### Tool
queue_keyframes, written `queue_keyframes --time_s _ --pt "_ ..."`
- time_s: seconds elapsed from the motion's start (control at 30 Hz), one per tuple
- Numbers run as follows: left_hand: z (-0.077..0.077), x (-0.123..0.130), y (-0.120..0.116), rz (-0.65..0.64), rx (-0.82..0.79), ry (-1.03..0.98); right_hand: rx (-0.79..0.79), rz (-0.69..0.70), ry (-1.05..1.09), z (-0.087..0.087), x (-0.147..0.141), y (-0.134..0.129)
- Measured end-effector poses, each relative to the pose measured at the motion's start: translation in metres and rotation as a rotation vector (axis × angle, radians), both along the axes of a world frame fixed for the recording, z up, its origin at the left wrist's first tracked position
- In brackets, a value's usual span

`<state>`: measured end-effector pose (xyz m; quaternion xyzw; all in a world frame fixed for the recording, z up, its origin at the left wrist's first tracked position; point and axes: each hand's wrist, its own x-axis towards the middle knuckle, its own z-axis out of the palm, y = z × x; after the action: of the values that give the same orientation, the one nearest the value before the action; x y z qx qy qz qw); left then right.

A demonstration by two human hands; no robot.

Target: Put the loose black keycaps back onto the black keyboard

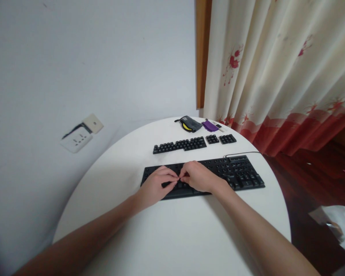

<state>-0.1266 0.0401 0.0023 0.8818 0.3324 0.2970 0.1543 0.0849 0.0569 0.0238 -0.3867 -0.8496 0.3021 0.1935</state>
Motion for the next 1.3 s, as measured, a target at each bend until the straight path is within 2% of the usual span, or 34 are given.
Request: queue_keyframes --time_s 0.2,0.43,0.93,1.3 --pt "-0.0023 -0.0001 0.0014 -0.006 0.0 -0.016 -0.105 -0.082 0.019 -0.0057 0.0003 0.0034" --pt "-0.0014 0.0 0.0018 -0.02 0.004 -0.004 -0.031 -0.115 -0.017 -0.0055 -0.0006 0.0024" --pt "0.0012 -0.0004 0.0019 -0.035 0.008 0.005 -0.066 -0.085 -0.028 -0.0021 0.0016 0.0031" --pt "0.0003 0.0 0.002 -0.031 -0.006 0.008 -0.053 -0.14 -0.021 -0.0087 -0.0029 0.0051"
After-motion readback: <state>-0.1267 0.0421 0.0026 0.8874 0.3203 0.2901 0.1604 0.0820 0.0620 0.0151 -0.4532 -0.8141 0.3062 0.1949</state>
